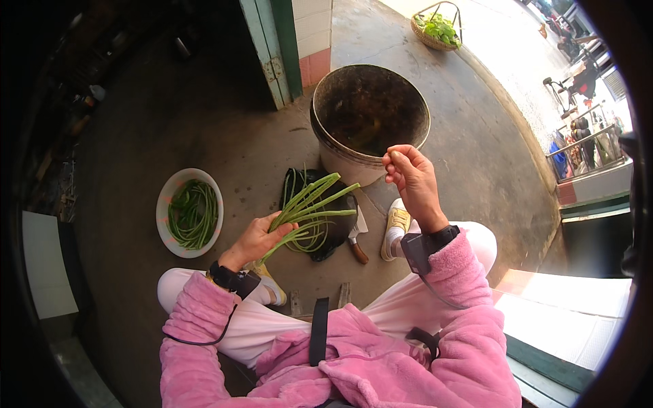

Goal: The person sits on the floor and trims the ends of long green beans by hand, placing the trimmed pieces into a white bowl. The person handles the beans one at a time, snapping off the tips and discarding them into a bucket.

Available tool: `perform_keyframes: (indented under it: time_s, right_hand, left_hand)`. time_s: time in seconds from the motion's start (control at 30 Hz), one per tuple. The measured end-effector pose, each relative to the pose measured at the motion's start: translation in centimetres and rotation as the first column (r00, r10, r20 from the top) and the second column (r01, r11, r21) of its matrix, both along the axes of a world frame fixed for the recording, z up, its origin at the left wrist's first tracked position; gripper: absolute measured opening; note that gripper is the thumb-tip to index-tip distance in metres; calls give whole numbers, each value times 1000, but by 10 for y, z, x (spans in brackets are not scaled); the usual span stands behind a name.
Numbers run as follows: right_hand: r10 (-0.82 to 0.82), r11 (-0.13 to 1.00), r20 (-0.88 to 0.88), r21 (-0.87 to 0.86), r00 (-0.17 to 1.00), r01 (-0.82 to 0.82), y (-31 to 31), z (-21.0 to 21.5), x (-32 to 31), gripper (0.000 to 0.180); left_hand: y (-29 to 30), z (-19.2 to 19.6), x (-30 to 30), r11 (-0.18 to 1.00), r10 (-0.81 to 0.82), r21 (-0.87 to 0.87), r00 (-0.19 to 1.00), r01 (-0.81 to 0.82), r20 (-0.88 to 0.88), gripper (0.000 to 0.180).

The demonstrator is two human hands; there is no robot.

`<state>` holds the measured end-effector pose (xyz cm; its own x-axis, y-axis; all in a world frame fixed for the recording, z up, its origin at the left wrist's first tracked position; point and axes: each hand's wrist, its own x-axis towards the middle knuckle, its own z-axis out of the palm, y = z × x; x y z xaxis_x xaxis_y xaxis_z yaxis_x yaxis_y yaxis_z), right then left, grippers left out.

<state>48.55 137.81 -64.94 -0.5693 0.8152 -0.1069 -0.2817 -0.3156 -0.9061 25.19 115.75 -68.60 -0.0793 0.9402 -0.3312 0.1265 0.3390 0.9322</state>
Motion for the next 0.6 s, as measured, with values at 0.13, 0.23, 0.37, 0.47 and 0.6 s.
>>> perform_keyframes:
  time_s: [0.13, 0.23, 0.37, 0.47, 0.6]
  right_hand:
    - [291, 950, -24, -110, 957, -291, -13, 2, -2, 12]
    - [370, 926, 220, -9, 903, -377, -24, 9, -6, 19]
    - [421, 874, 373, 79, 827, -480, -29, 15, -8, 22]
    - [425, 865, 408, 81, 808, -496, -28, 15, -6, 19]
    - [343, 858, 471, 194, 812, -476, -32, 7, -4, 13]
  left_hand:
    - [-2, -3, -3, 999, -18, 41, 998, 21, -67, 35]
    - [-3, -11, -5, 998, -46, 44, 986, 54, -163, 34]
    - [-4, -23, -7, 992, -43, 107, 973, 68, -226, 33]
    - [-5, -25, -8, 991, -31, 119, 975, 58, -218, 34]
    - [-4, -20, -9, 995, -36, 80, 968, 57, -249, 34]
